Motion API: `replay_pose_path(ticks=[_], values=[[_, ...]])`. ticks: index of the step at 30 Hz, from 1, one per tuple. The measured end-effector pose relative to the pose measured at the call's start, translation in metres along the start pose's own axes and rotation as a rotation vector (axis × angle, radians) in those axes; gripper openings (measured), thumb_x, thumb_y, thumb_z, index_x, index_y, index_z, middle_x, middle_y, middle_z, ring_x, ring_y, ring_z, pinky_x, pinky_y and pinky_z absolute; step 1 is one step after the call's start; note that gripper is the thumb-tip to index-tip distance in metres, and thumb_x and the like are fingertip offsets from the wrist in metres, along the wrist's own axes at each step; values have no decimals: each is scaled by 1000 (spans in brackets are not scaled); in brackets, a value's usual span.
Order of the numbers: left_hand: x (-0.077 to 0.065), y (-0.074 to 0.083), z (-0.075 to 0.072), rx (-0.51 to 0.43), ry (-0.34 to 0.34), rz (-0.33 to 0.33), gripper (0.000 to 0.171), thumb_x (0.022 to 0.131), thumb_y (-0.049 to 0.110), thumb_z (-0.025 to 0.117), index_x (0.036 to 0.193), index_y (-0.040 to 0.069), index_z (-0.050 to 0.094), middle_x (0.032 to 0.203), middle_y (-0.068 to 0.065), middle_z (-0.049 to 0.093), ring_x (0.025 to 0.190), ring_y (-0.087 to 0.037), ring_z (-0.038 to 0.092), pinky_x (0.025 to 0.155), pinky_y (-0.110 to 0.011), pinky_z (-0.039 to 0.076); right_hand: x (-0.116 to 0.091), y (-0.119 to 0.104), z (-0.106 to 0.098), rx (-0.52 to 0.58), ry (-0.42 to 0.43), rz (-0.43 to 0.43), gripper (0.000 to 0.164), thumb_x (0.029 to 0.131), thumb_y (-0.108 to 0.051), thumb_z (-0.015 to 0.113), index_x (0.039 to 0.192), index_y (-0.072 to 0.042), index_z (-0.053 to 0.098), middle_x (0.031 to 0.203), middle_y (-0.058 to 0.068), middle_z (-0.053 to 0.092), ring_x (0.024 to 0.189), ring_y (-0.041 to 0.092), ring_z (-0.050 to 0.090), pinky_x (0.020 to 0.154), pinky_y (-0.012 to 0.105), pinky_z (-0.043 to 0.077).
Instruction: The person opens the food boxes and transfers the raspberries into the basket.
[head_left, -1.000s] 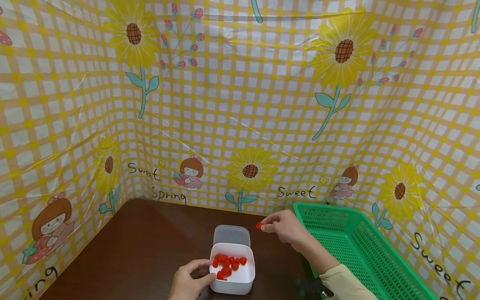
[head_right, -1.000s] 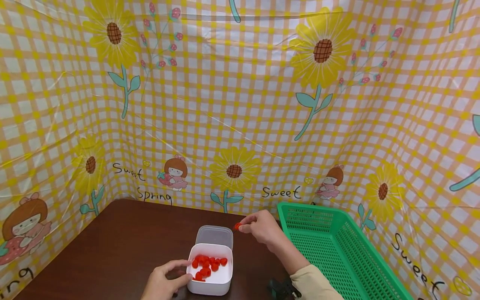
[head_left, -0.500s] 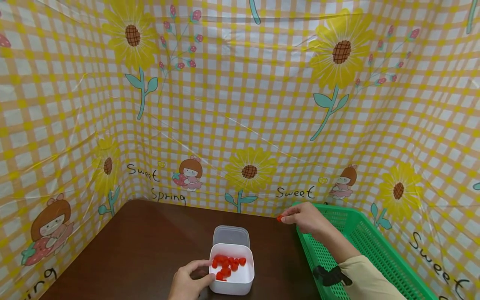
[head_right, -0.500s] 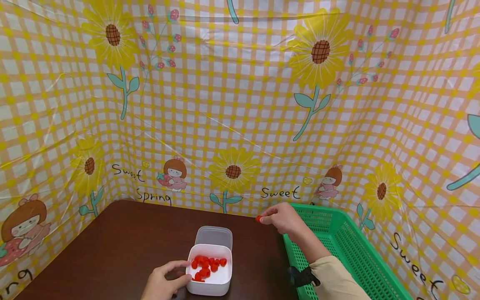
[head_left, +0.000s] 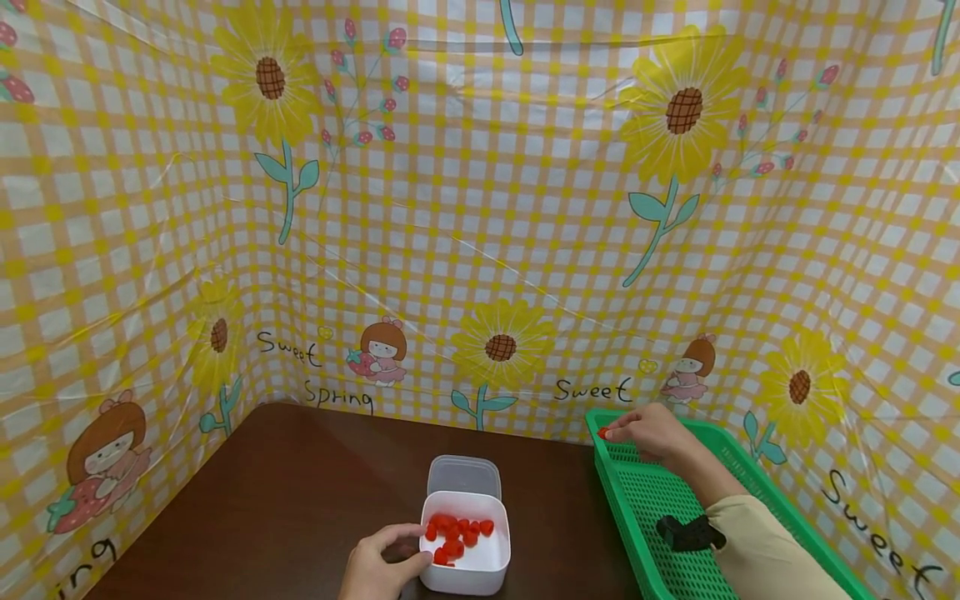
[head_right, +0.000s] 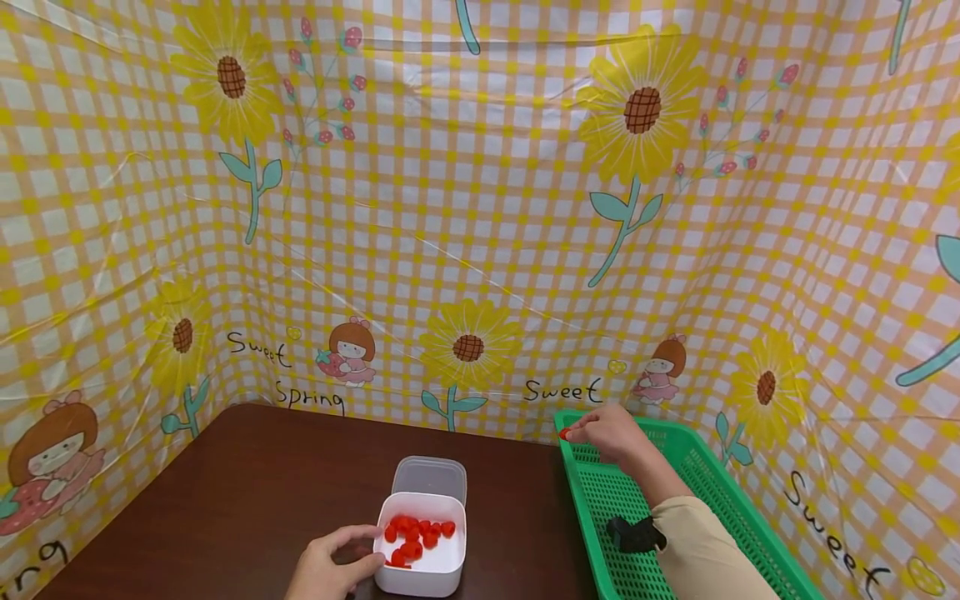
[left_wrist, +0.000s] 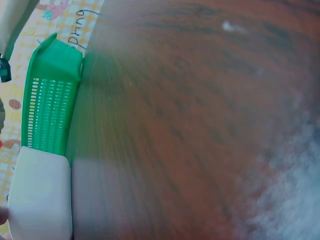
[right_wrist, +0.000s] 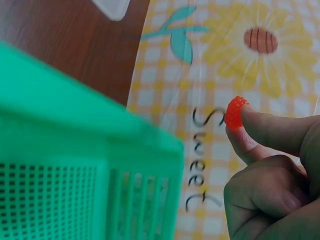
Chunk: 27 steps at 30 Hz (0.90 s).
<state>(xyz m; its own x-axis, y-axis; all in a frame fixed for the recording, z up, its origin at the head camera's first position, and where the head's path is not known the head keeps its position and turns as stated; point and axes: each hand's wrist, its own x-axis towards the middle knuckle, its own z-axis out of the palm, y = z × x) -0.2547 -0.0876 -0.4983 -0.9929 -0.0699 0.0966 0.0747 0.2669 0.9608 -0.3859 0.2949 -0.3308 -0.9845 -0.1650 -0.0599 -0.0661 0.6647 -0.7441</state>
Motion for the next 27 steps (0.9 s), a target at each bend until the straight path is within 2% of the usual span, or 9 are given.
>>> replay_pose_path(ticks=[2,4,11,14,16,19,21,23,27], values=[[0,1,0,-5,-2,5,37,82,23,83,113,5,73,106,-13,73,87,-22,68,78,-42,60,2,8,-6,1,-10,-6,35,95,-15,67,121,10,66,89,3,72,43,8,22,47,29,31],[0,1,0,-6,-2,11,37,82,23,83,113,4,73,107,-14,73,87,-23,68,78,-41,60,6,17,-13,-3,-27,-2,37,95,-16,67,121,10,66,82,2,71,43,6,23,47,27,32],[-1,3,0,-7,2,22,36,82,22,83,112,4,74,106,-14,74,87,-23,69,77,-41,60,15,43,-30,-9,-47,-20,33,92,-14,69,114,11,70,101,16,74,44,6,23,47,28,33],[-1,1,0,-1,4,28,36,82,23,83,111,5,74,104,-13,74,86,-22,69,76,-38,59,16,49,-32,-3,-16,7,27,92,-11,68,108,10,73,92,14,75,46,6,20,47,27,31],[-1,0,1,3,4,33,35,81,23,83,111,5,75,103,-13,74,85,-21,69,75,-36,59,15,52,-32,-7,7,28,24,92,-9,67,106,10,73,81,8,74,47,7,17,47,28,29],[0,-2,1,3,6,39,35,81,23,83,111,6,75,102,-12,75,85,-20,69,73,-35,58,13,56,-32,-24,31,67,22,92,-7,67,104,11,73,55,-2,56,48,9,15,48,27,27],[0,-2,2,2,5,42,35,81,23,83,111,6,75,102,-12,75,84,-20,69,74,-35,58,12,59,-32,-44,41,90,21,92,-6,66,102,10,74,52,-9,46,48,8,15,48,27,28],[1,-3,2,1,5,43,36,81,23,83,111,6,75,102,-12,75,85,-20,69,74,-35,58,11,61,-32,-47,46,118,20,92,-6,66,101,9,74,48,-10,31,48,8,16,48,26,28],[1,-3,2,5,7,46,35,81,23,83,111,6,75,103,-12,75,85,-20,69,74,-35,58,11,68,-34,-59,47,153,18,92,-7,67,99,8,75,48,-10,26,47,7,18,48,25,29]])
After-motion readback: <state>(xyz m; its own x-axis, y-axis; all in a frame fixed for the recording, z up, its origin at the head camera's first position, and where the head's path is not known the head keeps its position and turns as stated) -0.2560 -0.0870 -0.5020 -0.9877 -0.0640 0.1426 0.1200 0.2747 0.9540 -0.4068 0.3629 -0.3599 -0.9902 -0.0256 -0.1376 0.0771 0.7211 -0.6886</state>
